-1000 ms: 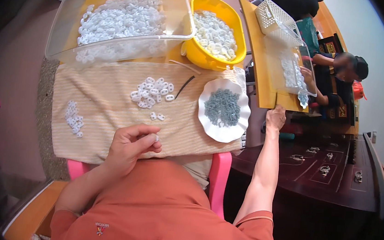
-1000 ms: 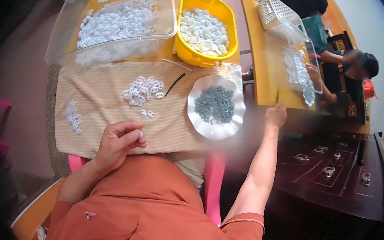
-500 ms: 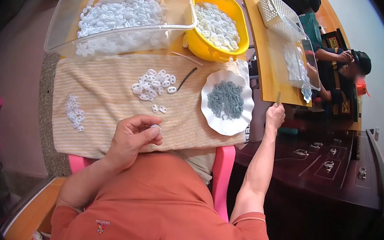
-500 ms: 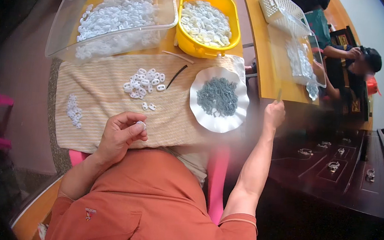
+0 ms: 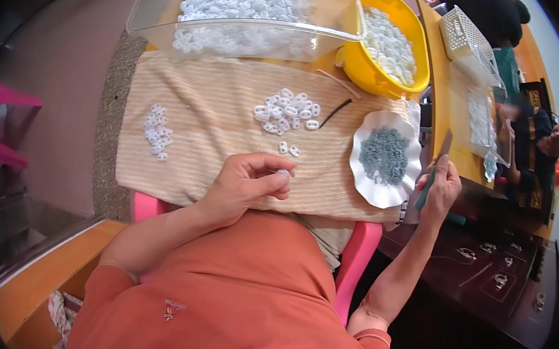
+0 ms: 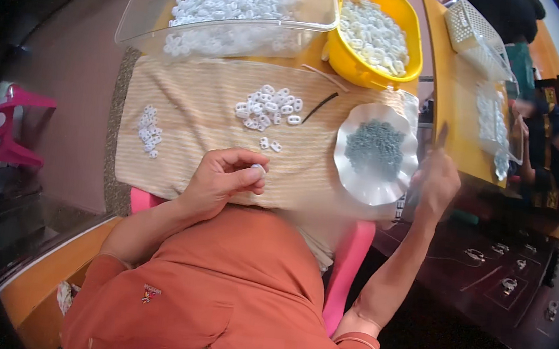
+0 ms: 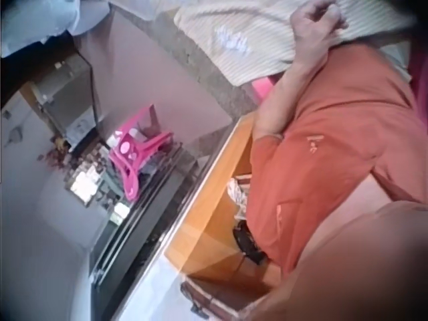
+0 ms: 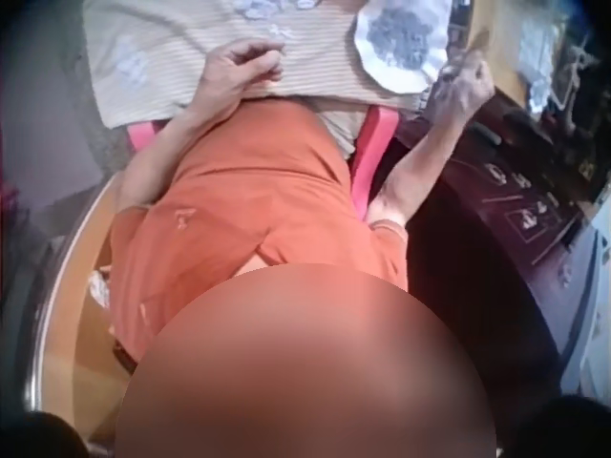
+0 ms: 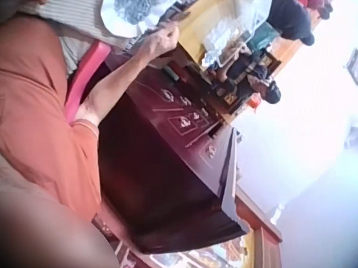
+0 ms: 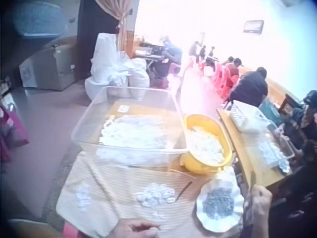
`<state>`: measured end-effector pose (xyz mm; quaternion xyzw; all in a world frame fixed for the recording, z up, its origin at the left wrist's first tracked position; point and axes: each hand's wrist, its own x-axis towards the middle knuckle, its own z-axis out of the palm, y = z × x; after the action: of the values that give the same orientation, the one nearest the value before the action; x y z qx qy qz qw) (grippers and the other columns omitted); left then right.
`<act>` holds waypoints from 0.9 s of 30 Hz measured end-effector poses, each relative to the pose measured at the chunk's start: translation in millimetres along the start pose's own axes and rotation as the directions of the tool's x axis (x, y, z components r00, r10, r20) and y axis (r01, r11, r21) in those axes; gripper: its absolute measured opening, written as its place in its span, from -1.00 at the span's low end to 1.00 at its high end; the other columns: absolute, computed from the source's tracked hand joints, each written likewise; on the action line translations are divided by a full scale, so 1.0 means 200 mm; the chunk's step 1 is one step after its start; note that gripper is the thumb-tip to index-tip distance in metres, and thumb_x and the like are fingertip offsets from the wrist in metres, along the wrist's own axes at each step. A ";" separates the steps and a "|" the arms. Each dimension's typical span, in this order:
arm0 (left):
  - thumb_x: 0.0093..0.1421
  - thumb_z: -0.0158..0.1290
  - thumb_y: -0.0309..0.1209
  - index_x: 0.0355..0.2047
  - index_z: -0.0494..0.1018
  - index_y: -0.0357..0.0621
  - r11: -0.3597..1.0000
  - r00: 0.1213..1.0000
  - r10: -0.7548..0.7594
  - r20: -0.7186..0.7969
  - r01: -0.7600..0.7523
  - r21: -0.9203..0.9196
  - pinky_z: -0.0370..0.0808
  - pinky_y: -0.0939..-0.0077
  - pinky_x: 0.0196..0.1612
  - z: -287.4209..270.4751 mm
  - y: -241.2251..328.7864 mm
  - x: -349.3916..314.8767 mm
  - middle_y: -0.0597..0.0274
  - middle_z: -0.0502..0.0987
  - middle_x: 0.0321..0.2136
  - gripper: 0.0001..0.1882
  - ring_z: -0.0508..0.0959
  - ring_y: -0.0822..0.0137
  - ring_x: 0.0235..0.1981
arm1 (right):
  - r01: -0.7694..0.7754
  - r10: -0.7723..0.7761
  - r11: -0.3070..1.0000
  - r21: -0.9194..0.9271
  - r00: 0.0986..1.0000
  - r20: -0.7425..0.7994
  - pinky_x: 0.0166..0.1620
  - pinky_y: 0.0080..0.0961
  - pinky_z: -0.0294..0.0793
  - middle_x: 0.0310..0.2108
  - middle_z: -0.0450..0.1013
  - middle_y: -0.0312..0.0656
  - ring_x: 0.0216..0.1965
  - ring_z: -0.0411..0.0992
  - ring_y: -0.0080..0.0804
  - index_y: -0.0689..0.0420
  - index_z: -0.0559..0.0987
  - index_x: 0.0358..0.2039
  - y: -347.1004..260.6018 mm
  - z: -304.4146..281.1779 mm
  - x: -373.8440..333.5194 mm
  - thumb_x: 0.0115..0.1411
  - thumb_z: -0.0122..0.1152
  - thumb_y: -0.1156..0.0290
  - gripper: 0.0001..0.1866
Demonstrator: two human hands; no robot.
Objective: Cleaning or assembling small white plastic molded components using a precision hand tool at a workbench.
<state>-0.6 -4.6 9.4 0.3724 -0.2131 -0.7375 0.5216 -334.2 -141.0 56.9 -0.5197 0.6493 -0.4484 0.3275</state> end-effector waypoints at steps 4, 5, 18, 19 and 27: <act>0.20 0.06 -0.53 -0.11 0.45 -0.31 1.000 1.000 0.014 -0.026 -0.013 0.009 0.54 0.59 -0.22 0.01 0.01 0.00 0.19 0.54 -0.30 -0.76 0.54 0.47 -0.33 | 0.049 -0.031 0.998 -0.029 0.892 0.450 -0.62 -0.68 0.26 -0.64 0.34 -0.34 -0.69 0.27 -0.68 0.25 0.49 -0.45 -0.17 0.21 -0.30 0.31 0.02 0.26 -0.69; 0.20 0.06 -0.51 -0.09 0.44 -0.33 1.000 0.999 0.023 -0.031 -0.023 0.013 0.53 0.62 -0.21 0.02 0.01 0.00 0.18 0.55 -0.29 -0.73 0.53 0.48 -0.32 | 0.012 -0.100 0.988 0.156 0.815 0.570 -0.60 -0.70 0.26 -0.63 0.35 -0.35 -0.67 0.28 -0.68 0.26 0.51 -0.41 -0.15 0.25 -0.37 0.30 0.04 0.32 -0.75; 0.20 0.05 -0.54 -0.08 0.44 -0.32 1.000 0.999 -0.004 -0.052 0.005 0.025 0.55 0.61 -0.21 0.01 0.01 0.00 0.19 0.55 -0.29 -0.73 0.56 0.46 -0.34 | 0.272 -0.154 0.961 -0.044 0.664 0.732 -0.59 -0.71 0.26 -0.62 0.38 -0.35 -0.64 0.30 -0.71 0.29 0.54 -0.27 -0.20 0.41 -0.56 0.23 0.12 0.49 -0.87; 0.20 0.06 -0.55 -0.09 0.43 -0.33 0.999 0.999 0.015 -0.045 -0.014 0.035 0.54 0.61 -0.22 0.02 0.01 0.00 0.20 0.55 -0.30 -0.74 0.55 0.47 -0.35 | 0.271 -0.154 0.962 -0.043 0.663 0.733 -0.59 -0.71 0.26 -0.62 0.38 -0.35 -0.64 0.30 -0.71 0.29 0.54 -0.27 -0.21 0.41 -0.56 0.23 0.12 0.49 -0.87; 0.17 0.08 -0.56 -0.16 0.43 -0.31 0.999 0.999 0.041 -0.016 -0.041 0.026 0.52 0.61 -0.24 0.00 -0.01 0.01 0.21 0.54 -0.35 -0.78 0.54 0.48 -0.35 | 0.343 -0.179 0.936 -0.079 0.658 0.732 -0.59 -0.67 0.26 -0.64 0.39 -0.31 -0.66 0.30 -0.68 0.29 0.55 -0.26 -0.22 0.41 -0.56 0.21 0.14 0.50 -0.86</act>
<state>-2.7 -5.2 8.3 0.3806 -0.2258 -0.7208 0.5335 -217.1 -54.4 61.3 -0.7722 0.4325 -0.1825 0.4282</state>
